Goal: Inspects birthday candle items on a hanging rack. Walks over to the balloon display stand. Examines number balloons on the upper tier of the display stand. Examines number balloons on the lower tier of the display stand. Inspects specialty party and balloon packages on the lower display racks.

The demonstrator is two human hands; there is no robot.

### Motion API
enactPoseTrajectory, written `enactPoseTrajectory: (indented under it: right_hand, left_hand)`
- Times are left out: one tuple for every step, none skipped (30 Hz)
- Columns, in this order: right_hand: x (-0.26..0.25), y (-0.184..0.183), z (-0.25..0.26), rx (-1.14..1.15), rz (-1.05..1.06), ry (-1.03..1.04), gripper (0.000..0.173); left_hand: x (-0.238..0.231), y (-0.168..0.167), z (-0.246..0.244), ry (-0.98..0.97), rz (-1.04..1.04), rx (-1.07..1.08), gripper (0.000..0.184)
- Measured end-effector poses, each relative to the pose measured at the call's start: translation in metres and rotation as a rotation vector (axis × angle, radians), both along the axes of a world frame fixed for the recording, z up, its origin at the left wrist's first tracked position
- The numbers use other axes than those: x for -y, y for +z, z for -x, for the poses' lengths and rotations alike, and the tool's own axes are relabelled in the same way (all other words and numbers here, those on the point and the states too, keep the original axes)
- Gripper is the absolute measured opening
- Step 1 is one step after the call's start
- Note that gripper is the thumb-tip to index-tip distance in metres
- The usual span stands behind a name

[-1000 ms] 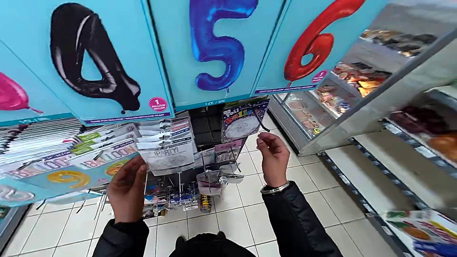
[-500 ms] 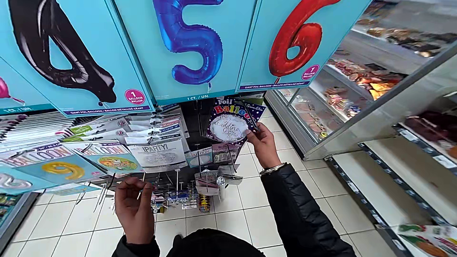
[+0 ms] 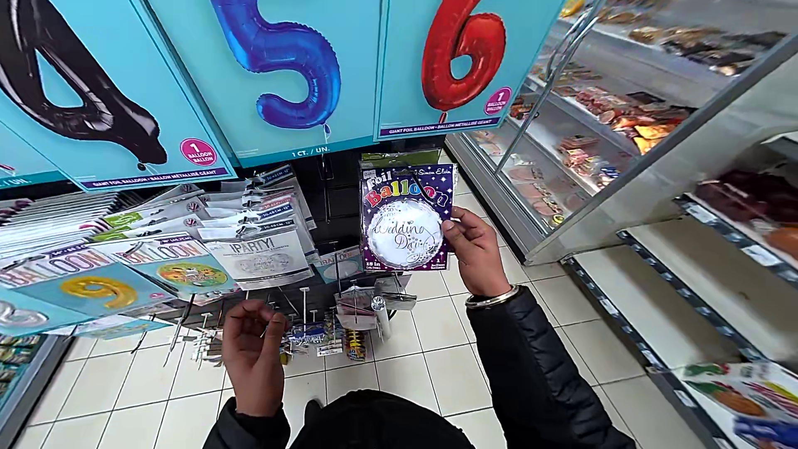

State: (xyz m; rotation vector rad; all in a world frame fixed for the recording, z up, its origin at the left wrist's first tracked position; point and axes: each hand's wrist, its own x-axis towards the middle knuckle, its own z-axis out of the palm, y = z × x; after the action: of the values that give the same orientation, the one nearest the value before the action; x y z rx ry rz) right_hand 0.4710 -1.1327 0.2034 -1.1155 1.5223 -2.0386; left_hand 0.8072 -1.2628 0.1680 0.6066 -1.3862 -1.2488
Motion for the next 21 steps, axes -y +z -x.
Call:
enactPoseTrajectory:
  right_hand:
    - [-0.004,0.000,-0.002,0.011,-0.009,-0.001,0.028]
    - [-0.010,0.000,-0.006,0.019,-0.025,0.004,0.028]
    - [-0.015,-0.002,-0.009,0.026,-0.027,0.006,0.028]
    - [-0.019,-0.005,-0.012,0.036,-0.017,0.005,0.027]
    - [-0.024,-0.008,-0.014,0.045,-0.005,0.004,0.027]
    - [-0.030,-0.012,-0.017,0.050,0.014,0.002,0.027]
    - [-0.036,-0.014,-0.019,0.047,0.030,-0.001,0.027]
    - [-0.043,-0.016,-0.022,0.045,0.047,-0.001,0.027]
    - [-0.051,-0.017,-0.026,0.045,0.061,-0.002,0.026]
    - [-0.057,-0.016,-0.030,0.043,0.071,-0.012,0.025]
    - [-0.063,-0.014,-0.034,0.048,0.076,-0.019,0.023]
    - [-0.070,-0.010,-0.038,0.054,0.071,-0.020,0.022]
    - [-0.074,-0.006,-0.042,0.063,0.071,-0.018,0.022]
    - [-0.076,-0.003,-0.045,0.073,0.079,-0.009,0.022]
    - [-0.077,-0.001,-0.047,0.083,0.096,0.001,0.023]
    - [-0.077,0.001,-0.049,0.091,0.109,0.012,0.023]
    - [-0.078,0.004,-0.052,0.096,0.114,0.023,0.023]
    - [-0.079,0.005,-0.055,0.096,0.111,0.030,0.023]
    - [-0.080,0.007,-0.059,0.094,0.102,0.037,0.023]
    - [-0.081,0.008,-0.063,0.085,0.086,0.043,0.024]
    - [-0.082,0.009,-0.066,0.075,0.079,0.052,0.025]
  left_hand:
    - [-0.003,-0.001,0.001,-0.015,-0.003,0.002,0.031]
    - [-0.006,-0.002,0.001,-0.026,-0.006,0.001,0.031]
    - [-0.008,-0.003,0.000,-0.033,-0.006,-0.002,0.031]
    - [-0.010,-0.004,0.000,-0.042,-0.007,-0.005,0.030]
    - [-0.011,-0.005,-0.001,-0.047,-0.009,-0.006,0.030]
    - [-0.012,-0.005,-0.002,-0.048,-0.011,-0.008,0.031]
    - [-0.013,-0.006,-0.004,-0.047,-0.016,-0.003,0.032]
    - [-0.014,-0.007,-0.005,-0.045,-0.025,0.003,0.033]
    - [-0.015,-0.008,-0.006,-0.047,-0.032,0.006,0.033]
    - [-0.016,-0.009,-0.005,-0.055,-0.040,0.008,0.032]
    - [-0.017,-0.009,-0.005,-0.070,-0.047,0.011,0.033]
    - [-0.019,-0.009,-0.003,-0.092,-0.056,0.019,0.033]
    - [-0.021,-0.008,-0.001,-0.125,-0.062,0.036,0.032]
    - [-0.023,-0.008,0.002,-0.167,-0.069,0.061,0.033]
    - [-0.025,-0.007,0.005,-0.213,-0.073,0.089,0.036]
    - [-0.026,-0.006,0.009,-0.272,-0.071,0.116,0.039]
    - [-0.028,-0.005,0.013,-0.340,-0.059,0.145,0.043]
    - [-0.029,-0.003,0.016,-0.413,-0.054,0.166,0.047]
    - [-0.031,-0.002,0.020,-0.481,-0.050,0.178,0.048]
    - [-0.033,-0.001,0.023,-0.538,-0.052,0.179,0.047]
    - [-0.035,0.000,0.026,-0.579,-0.057,0.163,0.043]
